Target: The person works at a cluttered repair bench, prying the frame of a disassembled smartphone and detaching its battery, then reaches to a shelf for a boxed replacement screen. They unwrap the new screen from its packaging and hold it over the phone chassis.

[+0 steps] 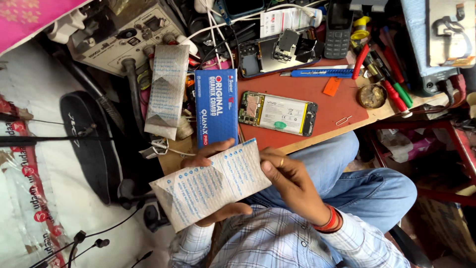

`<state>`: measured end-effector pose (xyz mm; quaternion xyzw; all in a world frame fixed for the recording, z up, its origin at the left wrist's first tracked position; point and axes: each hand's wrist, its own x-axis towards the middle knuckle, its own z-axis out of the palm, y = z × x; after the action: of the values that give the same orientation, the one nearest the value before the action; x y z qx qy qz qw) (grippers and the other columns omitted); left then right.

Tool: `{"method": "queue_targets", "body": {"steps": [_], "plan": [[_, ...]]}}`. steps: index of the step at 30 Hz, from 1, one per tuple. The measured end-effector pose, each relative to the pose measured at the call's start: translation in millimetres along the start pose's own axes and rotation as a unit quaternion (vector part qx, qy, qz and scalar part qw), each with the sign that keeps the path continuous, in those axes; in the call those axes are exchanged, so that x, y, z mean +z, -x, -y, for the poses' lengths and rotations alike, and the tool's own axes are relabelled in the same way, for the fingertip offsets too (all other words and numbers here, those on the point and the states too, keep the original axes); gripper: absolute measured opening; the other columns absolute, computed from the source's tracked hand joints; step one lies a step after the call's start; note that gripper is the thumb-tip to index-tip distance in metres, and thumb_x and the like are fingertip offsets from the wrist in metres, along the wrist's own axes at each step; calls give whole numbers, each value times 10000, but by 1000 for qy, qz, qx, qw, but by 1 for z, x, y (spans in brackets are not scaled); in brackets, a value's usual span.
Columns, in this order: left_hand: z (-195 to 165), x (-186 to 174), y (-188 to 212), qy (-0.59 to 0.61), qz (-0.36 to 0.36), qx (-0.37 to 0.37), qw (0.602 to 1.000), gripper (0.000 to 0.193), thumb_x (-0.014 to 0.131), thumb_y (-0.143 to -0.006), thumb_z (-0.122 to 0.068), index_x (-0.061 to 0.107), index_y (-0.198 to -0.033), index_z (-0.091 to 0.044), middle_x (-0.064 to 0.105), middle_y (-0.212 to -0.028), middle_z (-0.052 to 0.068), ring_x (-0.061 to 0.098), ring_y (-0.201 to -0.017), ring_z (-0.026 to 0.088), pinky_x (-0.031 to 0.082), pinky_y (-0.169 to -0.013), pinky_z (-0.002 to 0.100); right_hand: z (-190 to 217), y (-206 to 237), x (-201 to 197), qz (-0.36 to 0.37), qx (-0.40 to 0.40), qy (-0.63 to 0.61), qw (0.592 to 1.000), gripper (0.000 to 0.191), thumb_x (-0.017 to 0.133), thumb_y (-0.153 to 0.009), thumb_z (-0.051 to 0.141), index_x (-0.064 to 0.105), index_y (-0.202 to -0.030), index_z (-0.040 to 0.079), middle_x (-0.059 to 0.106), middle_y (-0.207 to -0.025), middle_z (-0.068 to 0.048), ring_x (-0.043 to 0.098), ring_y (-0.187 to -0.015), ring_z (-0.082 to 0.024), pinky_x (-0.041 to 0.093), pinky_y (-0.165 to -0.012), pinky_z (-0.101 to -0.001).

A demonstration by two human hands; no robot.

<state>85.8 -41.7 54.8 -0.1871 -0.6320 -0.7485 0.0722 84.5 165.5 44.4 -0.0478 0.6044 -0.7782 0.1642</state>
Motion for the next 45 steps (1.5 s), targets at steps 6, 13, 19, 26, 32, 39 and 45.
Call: {"method": "queue_targets", "body": {"steps": [6, 13, 19, 26, 32, 39, 45], "plan": [[-11, -13, 7, 11, 4, -22, 1000, 1025, 961, -787, -352, 322, -1565, -157, 425, -1544, 161, 533, -1403, 290, 535, -1141, 427, 19, -13, 2, 58, 76, -196, 976, 484, 438, -1099, 255, 536, -1431, -84, 729, -1037, -134, 695, -796, -155, 581, -683, -288], [-38, -62, -1, 85, -157, -39, 983, 781, 723, -892, -418, 362, -1470, -36, 497, -1452, 118, 517, -1346, 240, 419, -1152, 404, 74, -71, 11, 71, 50, -14, 996, 546, 664, -950, 98, 423, -1429, -3, 669, -971, -95, 651, -692, -117, 536, -499, -261], [-34, -99, -39, 42, -267, -154, 950, 519, 702, -1003, -163, 427, -1417, -15, 649, -1292, 135, 620, -1132, 166, 525, -886, 308, 85, -160, 23, 106, -99, 1, 990, 445, 672, -1066, 157, 483, -1440, 7, 679, -1094, -74, 679, -895, -112, 581, -808, -271], [11, -105, -57, -315, -298, -97, 896, 467, 816, -992, -220, 528, -1313, -42, 661, -1072, 118, 584, -811, 137, 470, -675, 285, 43, -180, 6, -64, -343, 499, 794, 403, 833, -884, 168, 641, -1224, 67, 657, -1080, -116, 637, -969, -346, 522, -842, -426], [13, -103, -57, -540, -278, -46, 793, 425, 833, -1038, -302, 598, -1265, -32, 553, -1059, 98, 595, -883, 191, 512, -733, 325, 33, -181, -1, -40, -243, 494, 834, 413, 873, -756, 156, 642, -1078, 40, 626, -965, -136, 627, -876, -367, 498, -743, -461], [5, -100, -56, -504, -307, -77, 804, 441, 823, -982, -282, 604, -1269, -28, 525, -1108, 84, 501, -653, 158, 435, -608, 297, 68, -164, -22, -12, -194, 367, 909, 229, 783, -948, 87, 605, -1079, 28, 699, -947, -90, 721, -778, -208, 572, -651, -326], [-7, -84, -47, -388, -338, -28, 857, 354, 819, -1009, -238, 611, -1193, -19, 626, -1075, 90, 561, -747, 133, 462, -694, 269, 105, -98, -47, -97, -154, 133, 974, 166, 670, -1088, -5, 565, -1209, -49, 674, -1000, -92, 686, -824, -126, 595, -726, -280]]}}
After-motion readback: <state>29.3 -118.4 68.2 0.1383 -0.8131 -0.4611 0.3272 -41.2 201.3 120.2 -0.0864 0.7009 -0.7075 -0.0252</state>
